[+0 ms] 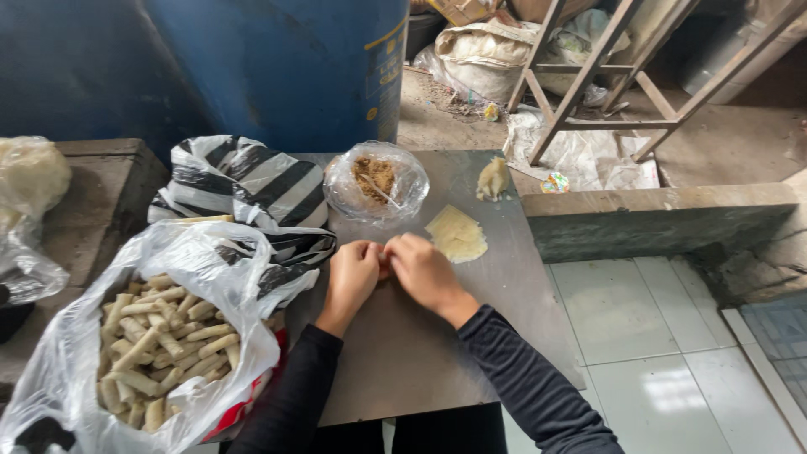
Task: The person wraps portions of brown filling in thin square pastry sheets, folding each sheet around the filling by hand and placing the wrapped rolls into a plastic bag on the table. They repeat this wrapping cycle continuously, taking new sheets from a stack and adding finished rolls to the bag.
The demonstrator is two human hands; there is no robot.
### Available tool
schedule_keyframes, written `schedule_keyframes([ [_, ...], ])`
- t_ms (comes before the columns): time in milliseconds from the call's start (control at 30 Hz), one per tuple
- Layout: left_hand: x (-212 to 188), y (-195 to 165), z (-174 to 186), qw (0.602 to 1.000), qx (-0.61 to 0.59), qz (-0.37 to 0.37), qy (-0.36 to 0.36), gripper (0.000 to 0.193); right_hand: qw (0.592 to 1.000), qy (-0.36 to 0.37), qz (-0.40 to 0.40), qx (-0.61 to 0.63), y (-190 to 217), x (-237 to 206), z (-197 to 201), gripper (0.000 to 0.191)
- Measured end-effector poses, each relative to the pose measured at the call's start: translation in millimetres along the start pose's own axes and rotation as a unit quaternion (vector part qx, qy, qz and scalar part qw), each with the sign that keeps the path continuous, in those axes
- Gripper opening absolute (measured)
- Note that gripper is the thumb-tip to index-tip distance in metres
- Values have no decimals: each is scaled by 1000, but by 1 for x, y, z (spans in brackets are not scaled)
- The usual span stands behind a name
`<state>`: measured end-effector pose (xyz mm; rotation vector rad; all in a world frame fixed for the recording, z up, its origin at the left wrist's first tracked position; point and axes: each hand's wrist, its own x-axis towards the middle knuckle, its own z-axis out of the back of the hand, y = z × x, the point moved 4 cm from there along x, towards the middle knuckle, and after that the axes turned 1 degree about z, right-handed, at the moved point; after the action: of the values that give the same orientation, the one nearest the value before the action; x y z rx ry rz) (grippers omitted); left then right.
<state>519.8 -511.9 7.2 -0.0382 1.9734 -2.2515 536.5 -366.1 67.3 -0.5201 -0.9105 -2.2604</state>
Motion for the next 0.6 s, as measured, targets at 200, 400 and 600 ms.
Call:
schedule_keyframes([
  [200, -3, 7, 20, 997, 67, 9, 26, 23, 989, -25, -128, 65, -14, 11, 5, 9],
  [400, -13, -8, 30, 980, 187, -66, -12, 25, 992, -35, -104, 66, -30, 39, 10, 42],
  [600, -14, -11, 33, 974, 205, -98, -13, 27, 994, -6, -72, 83, -29, 63, -16, 28],
])
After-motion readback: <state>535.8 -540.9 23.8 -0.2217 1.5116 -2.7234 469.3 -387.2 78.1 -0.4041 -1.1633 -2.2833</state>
